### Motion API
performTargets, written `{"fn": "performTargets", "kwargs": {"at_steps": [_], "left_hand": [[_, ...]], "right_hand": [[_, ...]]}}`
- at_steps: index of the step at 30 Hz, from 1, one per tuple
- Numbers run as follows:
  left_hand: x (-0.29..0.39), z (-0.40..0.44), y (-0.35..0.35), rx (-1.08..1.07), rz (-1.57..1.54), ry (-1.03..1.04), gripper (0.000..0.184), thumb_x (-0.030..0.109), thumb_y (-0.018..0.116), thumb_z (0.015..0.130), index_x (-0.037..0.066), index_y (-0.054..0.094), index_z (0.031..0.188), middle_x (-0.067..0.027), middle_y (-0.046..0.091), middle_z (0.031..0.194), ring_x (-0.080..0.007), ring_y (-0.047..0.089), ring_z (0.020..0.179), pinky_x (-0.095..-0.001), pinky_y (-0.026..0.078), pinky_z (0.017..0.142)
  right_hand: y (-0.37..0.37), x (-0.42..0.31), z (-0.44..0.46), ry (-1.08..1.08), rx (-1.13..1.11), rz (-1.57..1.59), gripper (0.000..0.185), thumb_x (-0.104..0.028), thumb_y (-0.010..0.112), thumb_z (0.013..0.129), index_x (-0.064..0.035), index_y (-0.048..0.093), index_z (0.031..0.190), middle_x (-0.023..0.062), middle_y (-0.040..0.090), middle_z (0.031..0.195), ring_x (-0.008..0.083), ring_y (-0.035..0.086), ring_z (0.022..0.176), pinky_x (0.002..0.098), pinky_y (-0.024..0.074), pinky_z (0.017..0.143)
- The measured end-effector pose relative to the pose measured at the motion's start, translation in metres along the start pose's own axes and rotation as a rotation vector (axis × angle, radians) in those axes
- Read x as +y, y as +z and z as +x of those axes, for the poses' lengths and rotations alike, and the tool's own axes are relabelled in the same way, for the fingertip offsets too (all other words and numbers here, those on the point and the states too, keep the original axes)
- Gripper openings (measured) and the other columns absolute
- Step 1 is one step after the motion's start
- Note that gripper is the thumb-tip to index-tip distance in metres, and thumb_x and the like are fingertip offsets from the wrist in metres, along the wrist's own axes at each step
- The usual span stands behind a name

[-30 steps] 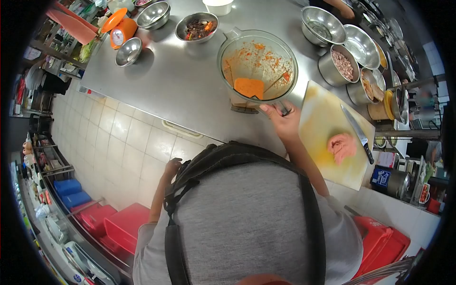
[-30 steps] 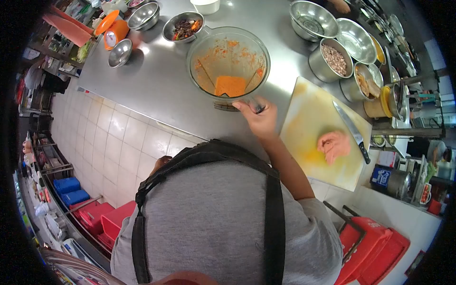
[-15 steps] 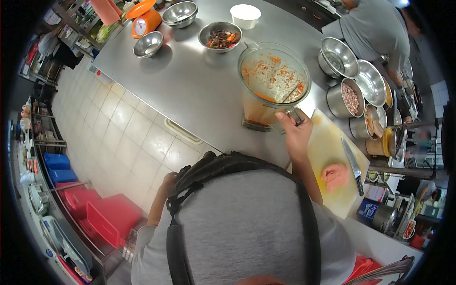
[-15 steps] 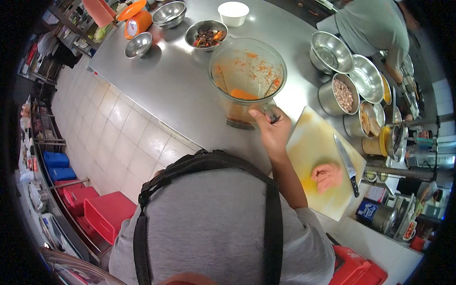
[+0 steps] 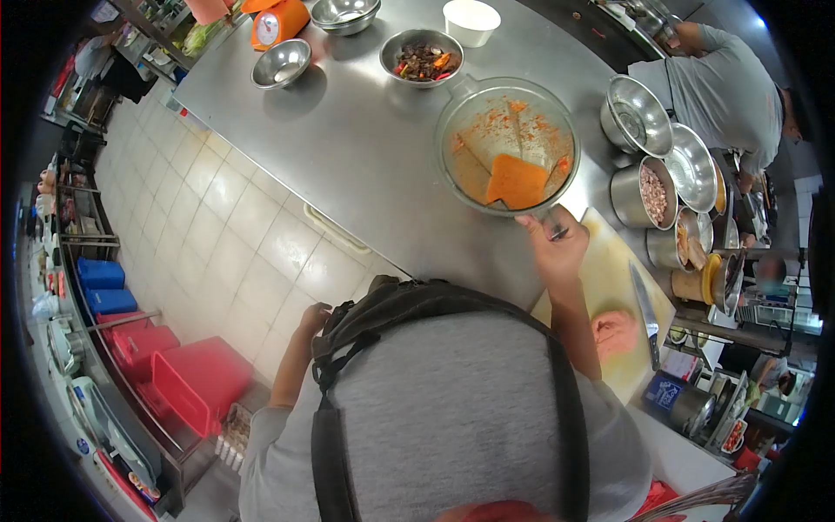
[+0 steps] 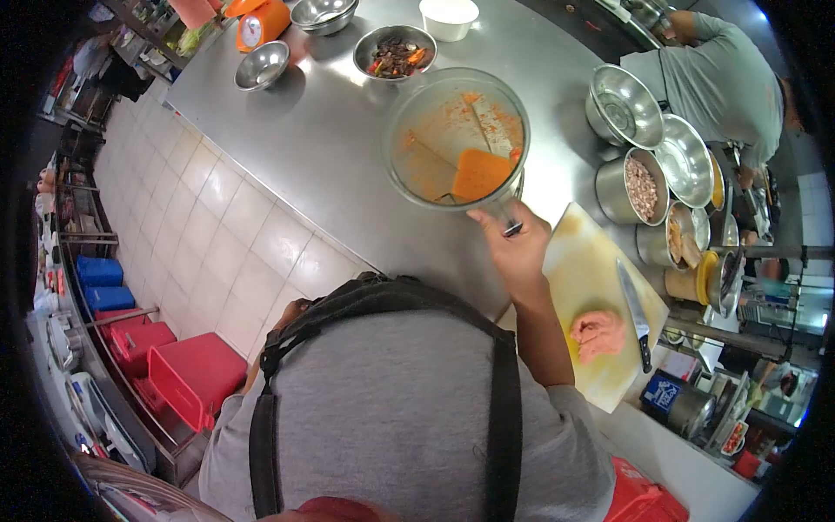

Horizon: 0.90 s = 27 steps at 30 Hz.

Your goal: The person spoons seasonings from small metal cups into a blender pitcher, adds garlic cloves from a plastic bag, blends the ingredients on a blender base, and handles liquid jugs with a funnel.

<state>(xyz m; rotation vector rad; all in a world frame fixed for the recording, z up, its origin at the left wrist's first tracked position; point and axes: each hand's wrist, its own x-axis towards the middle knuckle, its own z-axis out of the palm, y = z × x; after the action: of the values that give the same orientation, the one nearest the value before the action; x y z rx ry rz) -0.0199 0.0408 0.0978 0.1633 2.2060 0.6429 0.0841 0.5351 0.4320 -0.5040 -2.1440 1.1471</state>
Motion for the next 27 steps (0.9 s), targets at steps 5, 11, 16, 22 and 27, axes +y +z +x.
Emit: {"fn": "performTargets", "kwargs": {"at_steps": [5, 11, 16, 22, 27], "left_hand": [[-0.001, 0.004, 0.003, 0.018, -0.014, 0.032, 0.027, 0.016, 0.06, 0.078, 0.007, 0.066, 0.102, -0.0185, 0.066, 0.097, -0.029, 0.064, 0.089, -0.0362, 0.05, 0.078], [-0.018, 0.012, 0.021, 0.009, 0.045, 0.056, 0.027, 0.016, 0.06, 0.079, 0.007, 0.066, 0.103, -0.0184, 0.066, 0.098, -0.0294, 0.063, 0.091, -0.0362, 0.05, 0.079], [-0.001, 0.01, 0.019, -0.01, -0.002, 0.01, 0.027, 0.013, 0.06, 0.079, 0.008, 0.065, 0.105, -0.0166, 0.066, 0.098, -0.0292, 0.063, 0.092, -0.037, 0.05, 0.08], [-0.013, 0.018, 0.017, -0.001, 0.041, 0.025, 0.027, 0.013, 0.062, 0.078, 0.008, 0.065, 0.104, -0.0173, 0.066, 0.099, -0.0295, 0.064, 0.089, -0.0368, 0.05, 0.08], [-0.03, 0.026, 0.024, 0.026, -0.159, 0.048, 0.026, 0.014, 0.061, 0.077, 0.007, 0.066, 0.102, -0.0165, 0.066, 0.097, -0.0299, 0.064, 0.088, -0.0366, 0.05, 0.079]], "right_hand": [[-0.001, 0.001, 0.007, 0.073, 0.063, 0.073, 0.044, -0.007, 0.077, 0.075, -0.0087, 0.036, 0.058, -0.0069, 0.033, 0.055, 0.0035, 0.028, 0.054, 0.0205, 0.0254, 0.047], [-0.005, 0.004, 0.007, 0.111, 0.056, 0.052, 0.047, -0.007, 0.077, 0.075, -0.0106, 0.034, 0.057, -0.0074, 0.033, 0.056, 0.0032, 0.028, 0.054, 0.0197, 0.0254, 0.047], [-0.005, 0.004, 0.003, 0.108, 0.014, 0.067, 0.049, -0.007, 0.078, 0.074, -0.0094, 0.032, 0.056, -0.0064, 0.033, 0.054, 0.0034, 0.028, 0.053, 0.0196, 0.0272, 0.046], [-0.003, -0.016, -0.004, 0.102, -0.092, -0.004, 0.017, -0.003, 0.073, 0.077, 0.0003, 0.057, 0.071, -0.0032, 0.049, 0.059, 0.0028, 0.041, 0.056, 0.0187, 0.0364, 0.051], [-0.002, -0.017, -0.008, 0.006, -0.125, 0.06, 0.017, 0.0, 0.069, 0.078, 0.0047, 0.063, 0.094, 0.0054, 0.067, 0.078, 0.0053, 0.059, 0.075, 0.0214, 0.0481, 0.066]]}}
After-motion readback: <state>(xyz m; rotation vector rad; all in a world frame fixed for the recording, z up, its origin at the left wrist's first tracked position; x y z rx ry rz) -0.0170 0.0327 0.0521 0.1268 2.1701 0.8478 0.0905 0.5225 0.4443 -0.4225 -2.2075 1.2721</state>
